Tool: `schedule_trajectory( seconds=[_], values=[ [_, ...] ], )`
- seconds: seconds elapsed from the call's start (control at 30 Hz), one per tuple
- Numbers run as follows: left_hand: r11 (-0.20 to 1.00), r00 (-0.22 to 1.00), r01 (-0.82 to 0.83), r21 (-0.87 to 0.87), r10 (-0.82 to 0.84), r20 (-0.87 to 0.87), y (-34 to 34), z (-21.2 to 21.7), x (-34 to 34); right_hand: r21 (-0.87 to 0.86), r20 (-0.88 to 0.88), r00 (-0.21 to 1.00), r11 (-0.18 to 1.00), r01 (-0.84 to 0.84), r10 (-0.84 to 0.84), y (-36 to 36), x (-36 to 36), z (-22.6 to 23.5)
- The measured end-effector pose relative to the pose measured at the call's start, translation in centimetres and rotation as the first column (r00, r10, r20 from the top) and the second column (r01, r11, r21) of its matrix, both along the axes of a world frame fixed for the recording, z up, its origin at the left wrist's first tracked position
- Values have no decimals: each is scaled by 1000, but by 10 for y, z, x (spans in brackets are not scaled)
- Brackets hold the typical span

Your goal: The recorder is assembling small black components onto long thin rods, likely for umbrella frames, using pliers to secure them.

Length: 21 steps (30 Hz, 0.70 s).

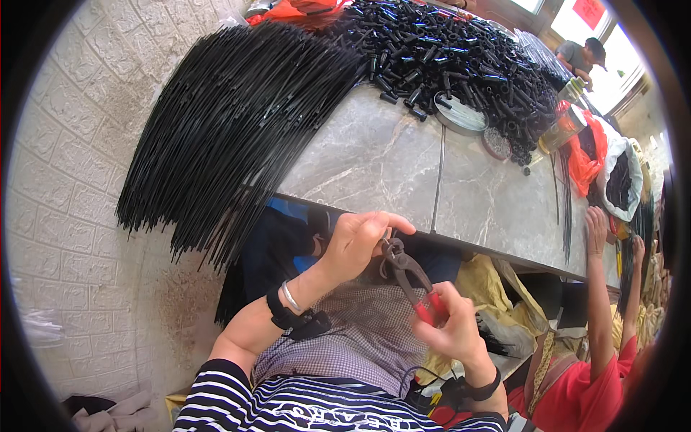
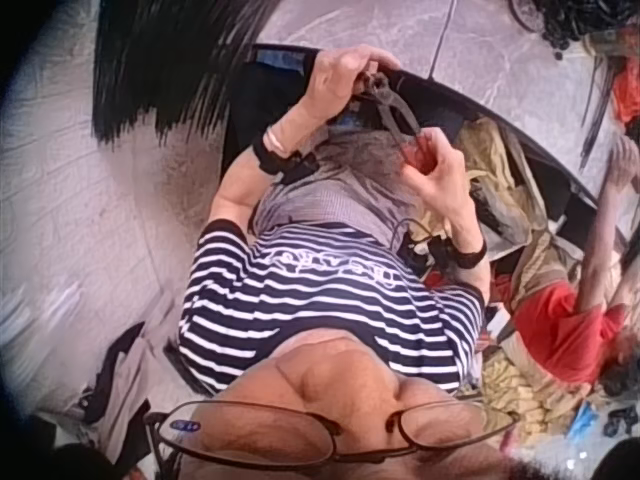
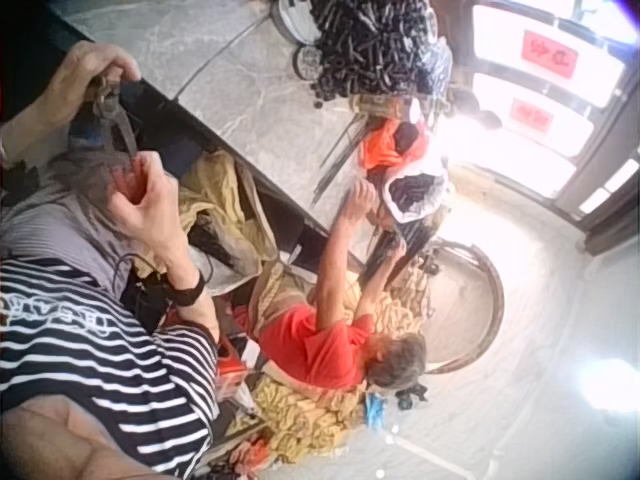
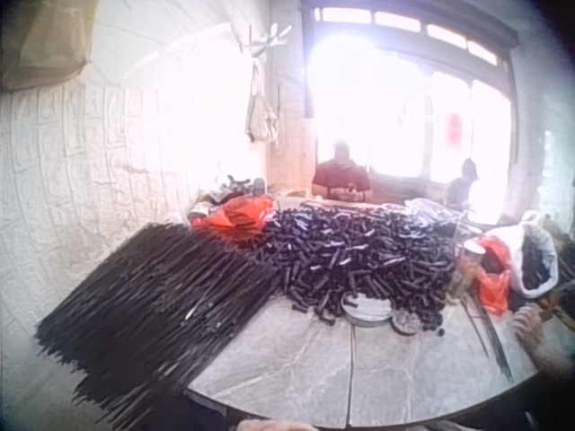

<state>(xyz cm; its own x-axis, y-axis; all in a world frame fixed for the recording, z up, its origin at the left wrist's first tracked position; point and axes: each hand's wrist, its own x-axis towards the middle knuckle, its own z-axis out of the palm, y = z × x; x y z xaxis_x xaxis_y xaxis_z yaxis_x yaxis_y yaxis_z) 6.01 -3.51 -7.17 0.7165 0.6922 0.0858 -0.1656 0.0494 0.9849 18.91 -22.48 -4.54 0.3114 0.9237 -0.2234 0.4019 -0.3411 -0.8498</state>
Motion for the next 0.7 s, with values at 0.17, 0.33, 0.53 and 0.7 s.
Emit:
schedule_trajectory(
  seconds=[0.17, 0.33, 0.53, 0.7],
  values=[
    [999, 1000, -3, 34, 3, -2, 3, -3, -1, 263, 237, 966, 964, 39, -104, 11, -3, 3],
    [999, 1000, -2, 43, 1, 16, 4, 1, -1, -216, -665, 739, 975, -48, -111, 4, -8, 12],
    [1000, 1000, 14, 17, -14, 9, 3, 9, 2, 164, 326, 941, 986, 35, -88, 0, -10, -3],
    [1000, 1000, 11, 9, -11, 21, 5, 7, 1, 37, -536, 843, 999, -30, 45, -4, -4, 1]
  ],
)
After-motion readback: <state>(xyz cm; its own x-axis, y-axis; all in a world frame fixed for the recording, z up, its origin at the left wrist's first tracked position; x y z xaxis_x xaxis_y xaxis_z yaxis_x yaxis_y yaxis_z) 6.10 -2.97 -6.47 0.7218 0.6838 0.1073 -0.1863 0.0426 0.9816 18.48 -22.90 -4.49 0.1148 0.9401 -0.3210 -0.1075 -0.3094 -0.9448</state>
